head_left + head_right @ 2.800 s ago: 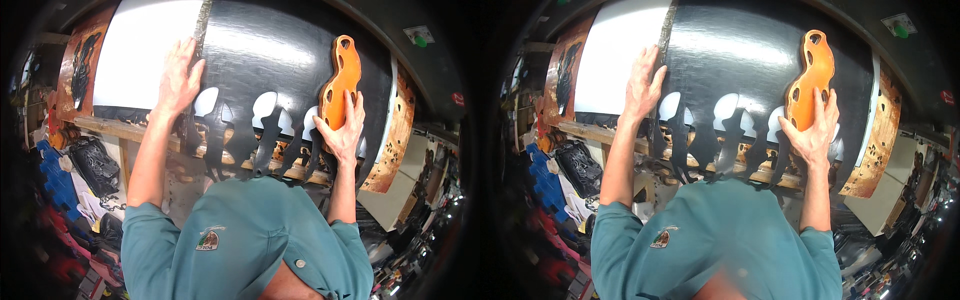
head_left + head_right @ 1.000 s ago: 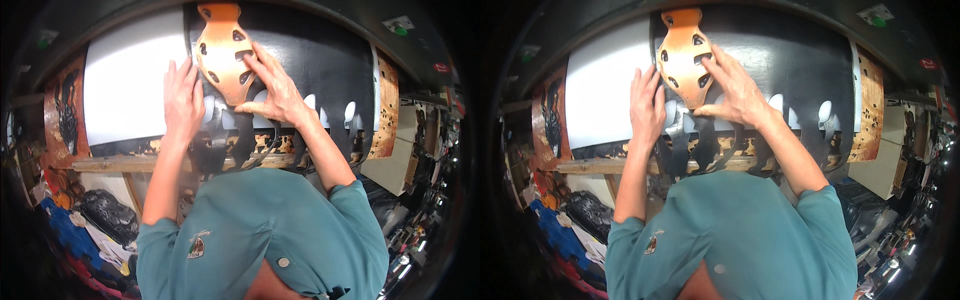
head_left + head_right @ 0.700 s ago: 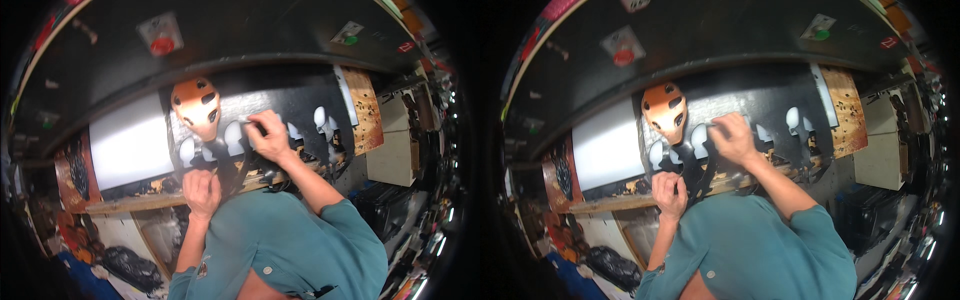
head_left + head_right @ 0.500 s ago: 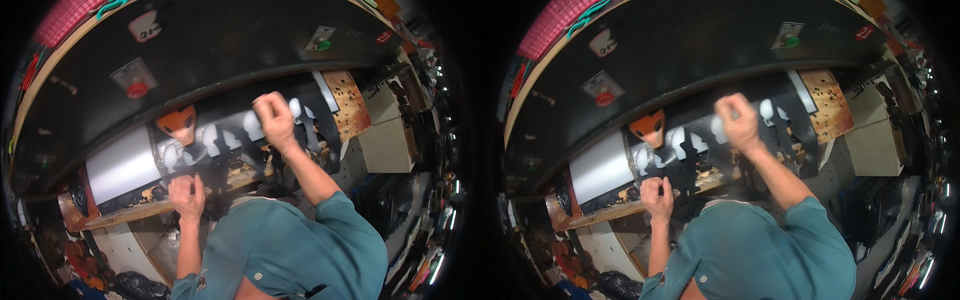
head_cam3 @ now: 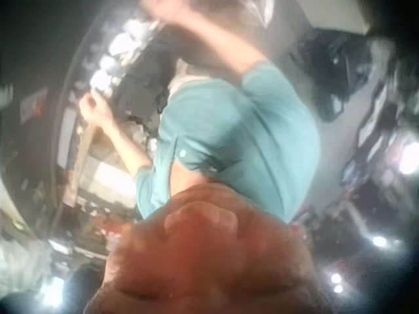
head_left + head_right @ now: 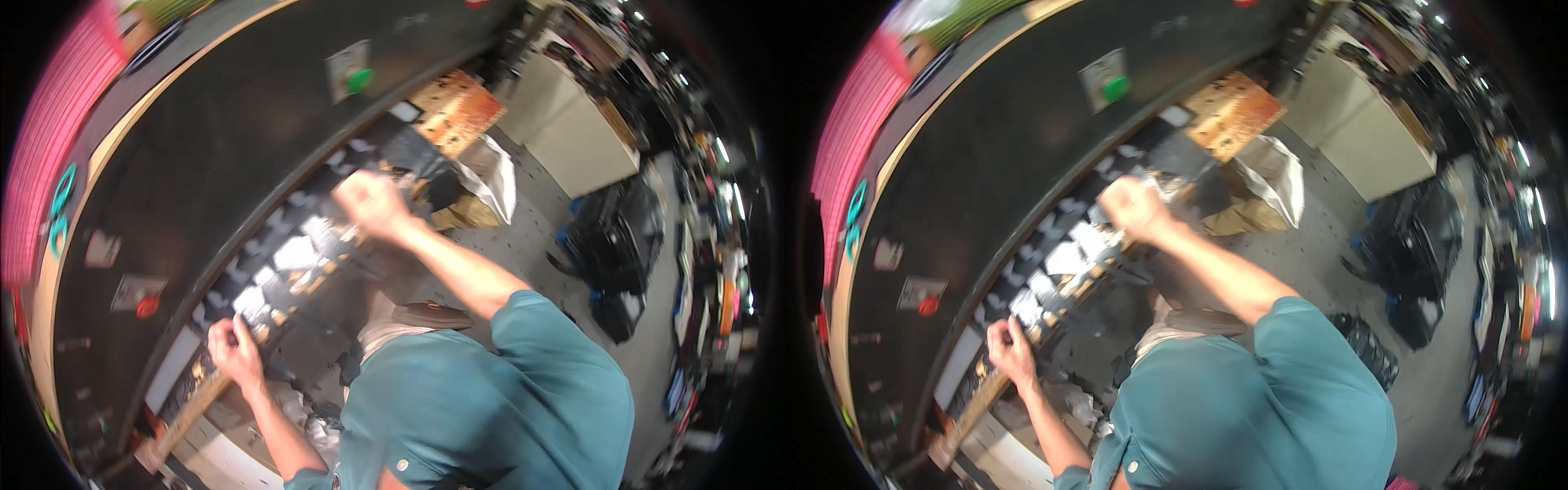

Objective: The person repeatedly picks up black cut leather pieces and an orange template, aligns them on a flat surface, and presses them together. The person moves the assembled pieces aside and repeats the process with additional pieces.

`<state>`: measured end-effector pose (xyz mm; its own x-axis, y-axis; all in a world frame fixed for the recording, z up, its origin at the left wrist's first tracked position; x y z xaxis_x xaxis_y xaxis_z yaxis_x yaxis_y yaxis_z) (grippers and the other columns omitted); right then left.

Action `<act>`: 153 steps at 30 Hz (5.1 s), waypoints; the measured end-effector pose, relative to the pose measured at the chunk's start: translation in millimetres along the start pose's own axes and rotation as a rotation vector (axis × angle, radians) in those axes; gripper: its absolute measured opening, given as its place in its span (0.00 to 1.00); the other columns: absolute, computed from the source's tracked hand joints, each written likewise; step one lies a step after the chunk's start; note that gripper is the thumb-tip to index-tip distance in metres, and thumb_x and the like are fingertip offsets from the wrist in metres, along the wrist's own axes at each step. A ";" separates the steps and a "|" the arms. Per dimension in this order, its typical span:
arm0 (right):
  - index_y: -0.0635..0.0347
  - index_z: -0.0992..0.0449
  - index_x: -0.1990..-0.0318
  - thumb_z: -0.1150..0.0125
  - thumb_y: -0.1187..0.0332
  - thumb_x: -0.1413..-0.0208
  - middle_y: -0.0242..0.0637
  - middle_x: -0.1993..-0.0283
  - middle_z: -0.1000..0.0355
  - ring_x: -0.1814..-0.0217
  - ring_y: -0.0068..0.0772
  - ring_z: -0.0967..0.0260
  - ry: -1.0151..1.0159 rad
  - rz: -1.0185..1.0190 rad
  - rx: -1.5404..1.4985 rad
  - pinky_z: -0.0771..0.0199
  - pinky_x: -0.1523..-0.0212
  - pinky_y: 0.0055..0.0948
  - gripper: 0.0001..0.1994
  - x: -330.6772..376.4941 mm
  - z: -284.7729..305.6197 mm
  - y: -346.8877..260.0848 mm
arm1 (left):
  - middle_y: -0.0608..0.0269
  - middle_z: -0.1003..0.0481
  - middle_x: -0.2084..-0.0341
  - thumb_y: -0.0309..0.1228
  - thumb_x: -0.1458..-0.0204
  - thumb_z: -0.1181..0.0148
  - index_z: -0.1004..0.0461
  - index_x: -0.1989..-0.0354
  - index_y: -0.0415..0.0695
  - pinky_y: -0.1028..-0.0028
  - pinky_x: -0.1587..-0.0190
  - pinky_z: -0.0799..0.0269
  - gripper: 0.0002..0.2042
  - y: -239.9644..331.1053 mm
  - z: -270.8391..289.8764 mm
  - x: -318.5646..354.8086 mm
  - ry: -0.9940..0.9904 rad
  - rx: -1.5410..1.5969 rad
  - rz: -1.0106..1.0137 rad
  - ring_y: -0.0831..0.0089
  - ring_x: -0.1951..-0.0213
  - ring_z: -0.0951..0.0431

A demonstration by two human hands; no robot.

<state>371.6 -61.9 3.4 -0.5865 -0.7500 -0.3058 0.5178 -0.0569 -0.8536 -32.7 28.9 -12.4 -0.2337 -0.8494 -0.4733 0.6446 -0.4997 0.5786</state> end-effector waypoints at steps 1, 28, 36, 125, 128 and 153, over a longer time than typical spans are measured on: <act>0.58 0.20 0.69 0.32 0.63 0.38 0.40 0.69 0.22 0.67 0.39 0.22 0.053 0.579 0.136 0.21 0.62 0.38 0.10 15.8 -6.1 -41.8 | 0.59 0.21 0.68 0.27 0.39 0.30 0.21 0.64 0.39 0.61 0.59 0.27 0.06 -6.6 -1.6 0.0 -0.034 0.011 0.072 0.62 0.65 0.22; 0.58 0.17 0.73 0.33 0.62 0.44 0.43 0.73 0.20 0.69 0.46 0.20 -0.099 0.053 -0.070 0.21 0.64 0.43 0.11 26.0 -10.3 -4.1 | 0.58 0.23 0.74 0.41 0.32 0.37 0.24 0.63 0.38 0.61 0.65 0.29 0.16 6.0 -14.9 20.1 -0.059 -0.177 0.048 0.65 0.72 0.25; 0.63 0.20 0.62 0.31 0.63 0.50 0.49 0.60 0.27 0.58 0.51 0.25 -0.051 0.412 -0.271 0.22 0.56 0.46 0.13 57.3 -72.3 -129.8 | 0.59 0.24 0.71 0.32 0.36 0.34 0.23 0.61 0.37 0.67 0.62 0.27 0.09 48.9 -5.5 82.3 -0.448 0.064 0.217 0.68 0.69 0.26; 0.64 0.20 0.58 0.37 0.70 0.33 0.40 0.68 0.22 0.67 0.29 0.24 0.255 0.673 0.240 0.23 0.62 0.32 0.06 39.0 139.0 -190.2 | 0.55 0.26 0.75 0.25 0.42 0.31 0.27 0.71 0.39 0.60 0.64 0.28 0.10 111.0 110.3 123.7 0.005 -0.059 -0.189 0.55 0.70 0.24; 0.66 0.19 0.58 0.38 0.70 0.30 0.27 0.67 0.24 0.65 0.15 0.31 0.178 0.335 0.013 0.28 0.64 0.22 0.07 73.5 146.0 -136.3 | 0.55 0.24 0.75 0.28 0.44 0.30 0.24 0.72 0.41 0.58 0.62 0.27 0.09 98.9 110.2 126.2 0.015 -0.058 -0.099 0.53 0.68 0.22; 0.60 0.24 0.67 0.28 0.61 0.44 0.44 0.71 0.23 0.66 0.54 0.22 -0.076 0.394 0.246 0.22 0.61 0.50 0.13 151.6 38.8 -76.5 | 0.46 0.19 0.57 0.34 0.31 0.39 0.21 0.51 0.35 0.57 0.48 0.28 0.12 98.8 59.5 128.7 -0.219 -0.231 0.045 0.51 0.53 0.21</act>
<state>267.3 -196.8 38.7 -0.2732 -0.7914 -0.5469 0.8296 0.0940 -0.5504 -42.5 -139.9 23.4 -0.3357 -0.8988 -0.2818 0.8006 -0.4299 0.4175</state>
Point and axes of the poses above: each hand's wrist, its own x-axis away from the middle knuckle, its own z-axis out of the back of the hand, y = z × x, the point moved 9 cm from there along -x, towards the middle knuckle
